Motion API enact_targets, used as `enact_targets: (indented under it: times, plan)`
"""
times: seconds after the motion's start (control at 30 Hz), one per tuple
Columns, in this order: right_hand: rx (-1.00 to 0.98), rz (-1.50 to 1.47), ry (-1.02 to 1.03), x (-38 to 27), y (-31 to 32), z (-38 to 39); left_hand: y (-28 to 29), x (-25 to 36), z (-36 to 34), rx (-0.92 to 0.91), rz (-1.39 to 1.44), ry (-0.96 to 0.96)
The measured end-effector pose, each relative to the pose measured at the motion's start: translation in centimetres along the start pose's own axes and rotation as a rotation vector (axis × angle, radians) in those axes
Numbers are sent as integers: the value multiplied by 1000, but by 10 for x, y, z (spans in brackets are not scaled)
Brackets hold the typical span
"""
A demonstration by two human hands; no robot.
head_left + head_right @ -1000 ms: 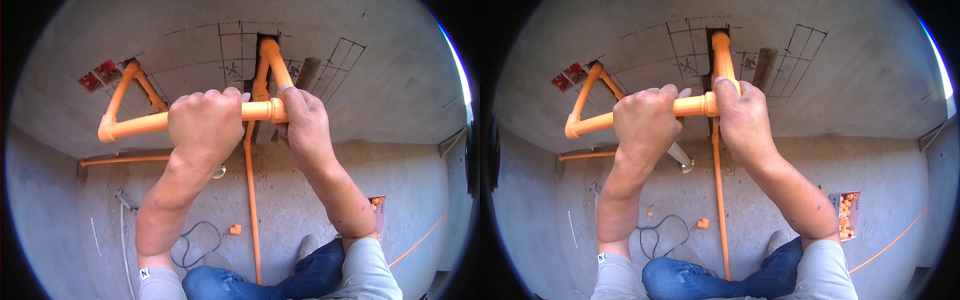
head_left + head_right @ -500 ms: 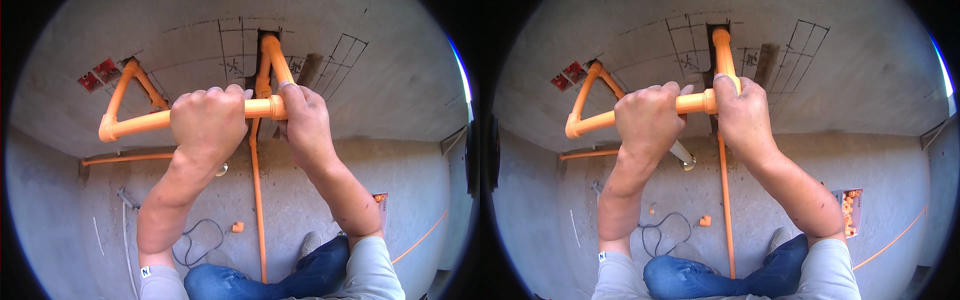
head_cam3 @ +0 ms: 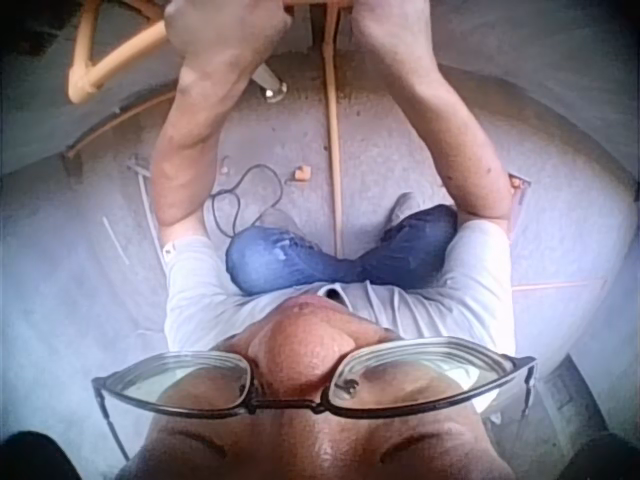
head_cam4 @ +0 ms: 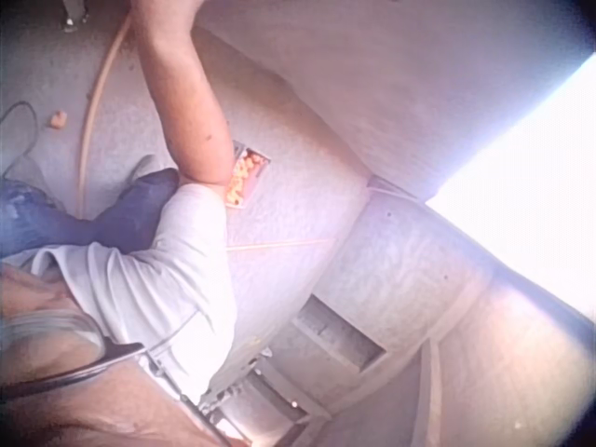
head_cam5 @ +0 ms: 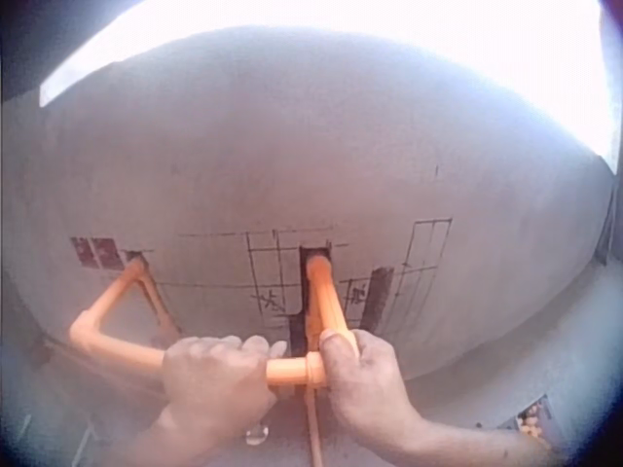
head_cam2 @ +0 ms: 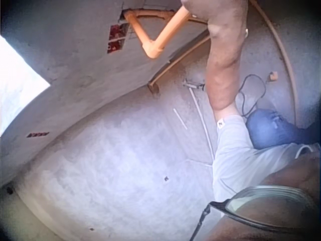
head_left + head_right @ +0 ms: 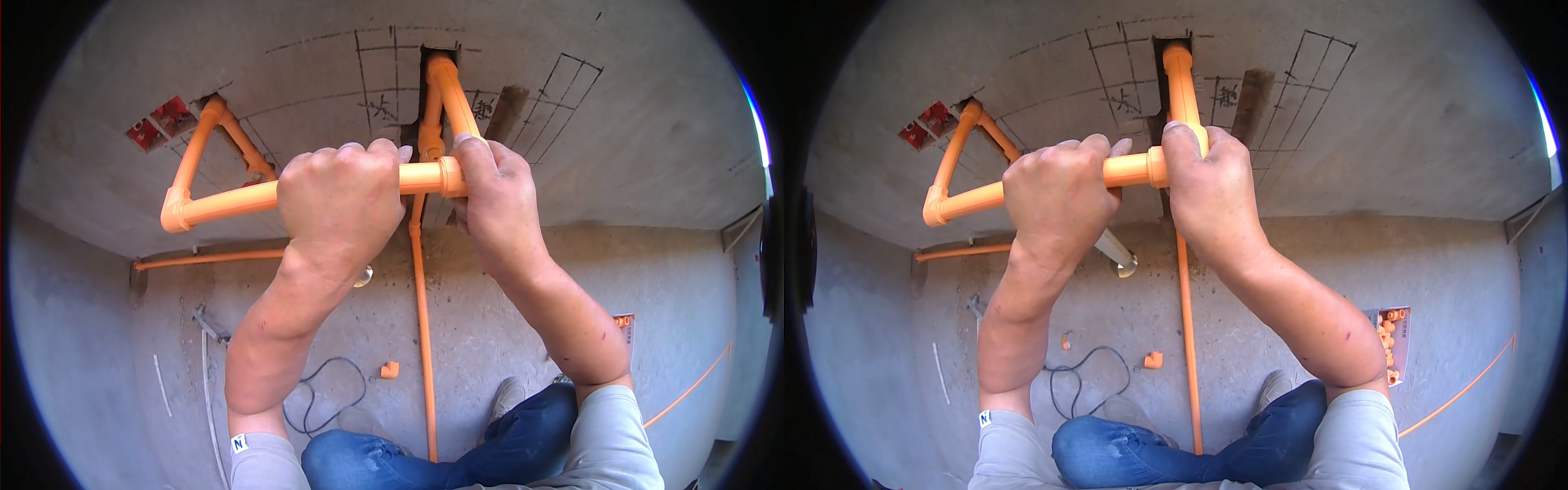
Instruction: The person connects orange plastic pipes using a heat fusion tool, inserting pipe ends into the heating element and then pressing them together to form joints within a wall structure.
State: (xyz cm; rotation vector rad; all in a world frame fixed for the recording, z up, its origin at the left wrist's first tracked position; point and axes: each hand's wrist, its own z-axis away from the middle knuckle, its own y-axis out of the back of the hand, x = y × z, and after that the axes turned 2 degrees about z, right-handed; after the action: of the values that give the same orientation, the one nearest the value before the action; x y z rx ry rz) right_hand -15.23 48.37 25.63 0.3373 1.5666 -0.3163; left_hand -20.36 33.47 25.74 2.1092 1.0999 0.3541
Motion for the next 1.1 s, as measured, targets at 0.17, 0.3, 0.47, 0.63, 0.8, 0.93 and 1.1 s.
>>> enact_targets:
  times: [0.17, 0.3, 0.47, 0.63, 0.8, 0.93, 1.1]
  plan:
    - [12, 29, -43, -2, 1, 1, -2, 1, 1, 0, -10, 0]
    - [7, 46, -46, -2, 1, 3, -3, 0, 3, 21, -7, -10]
    - [3, 120, -19, -4, 8, 4, -3, 2, 3, 23, -15, -12]
    - [-39, 135, 66, 0, 5, -1, -1, -4, 7, -110, -56, 20]
    - [-76, 201, -31, -7, 13, 1, 17, 5, 46, 201, 103, -165]
    - [-81, 196, -5, 0, 10, -2, -13, 4, 109, 18, 446, -99]
    - [-102, 196, -50, -1, 17, -3, -136, -1, 102, -766, 634, 457]
